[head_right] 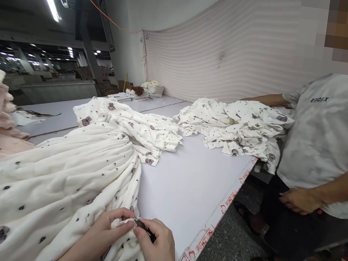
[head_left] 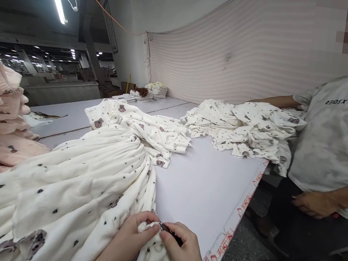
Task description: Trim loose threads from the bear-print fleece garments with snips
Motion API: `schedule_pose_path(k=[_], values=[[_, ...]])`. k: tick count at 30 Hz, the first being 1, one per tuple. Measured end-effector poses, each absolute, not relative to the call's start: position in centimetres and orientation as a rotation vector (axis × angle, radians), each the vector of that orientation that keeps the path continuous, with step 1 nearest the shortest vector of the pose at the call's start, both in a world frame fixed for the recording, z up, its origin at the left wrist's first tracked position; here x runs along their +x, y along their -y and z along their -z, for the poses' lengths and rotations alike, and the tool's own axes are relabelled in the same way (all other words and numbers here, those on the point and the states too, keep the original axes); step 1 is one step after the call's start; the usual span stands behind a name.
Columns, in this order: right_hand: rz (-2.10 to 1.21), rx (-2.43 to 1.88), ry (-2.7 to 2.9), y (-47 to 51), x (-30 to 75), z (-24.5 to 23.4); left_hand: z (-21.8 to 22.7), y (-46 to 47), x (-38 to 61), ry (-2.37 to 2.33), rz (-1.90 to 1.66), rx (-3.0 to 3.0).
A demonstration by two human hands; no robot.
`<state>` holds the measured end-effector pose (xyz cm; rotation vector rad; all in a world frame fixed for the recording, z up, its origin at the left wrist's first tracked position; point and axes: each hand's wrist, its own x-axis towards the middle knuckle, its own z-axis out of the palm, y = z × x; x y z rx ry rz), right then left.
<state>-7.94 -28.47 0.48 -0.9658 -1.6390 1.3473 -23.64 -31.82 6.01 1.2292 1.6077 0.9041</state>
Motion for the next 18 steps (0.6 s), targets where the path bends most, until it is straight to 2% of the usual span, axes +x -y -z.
schedule_pose_path(k=[5, 8, 16, 18], values=[[-1.636, -0.94, 1.412, 28.8, -8.4, 0.0, -6.4, 32.7, -24.6, -1.636, -0.885, 1.214], [-1.653, -0.943, 1.361, 29.3, -8.3, 0.4, -6.6, 33.7, -25.8, -1.583, -0.88, 1.169], [-0.966, -0.946, 1.867, 31.8, -8.2, -1.7, -6.5, 35.5, -27.0, -1.429, -0.977, 1.076], [-0.886, -0.976, 1.934, 31.8, -8.5, -2.3, -6.7, 35.6, -26.7, -1.477, -0.975, 1.134]])
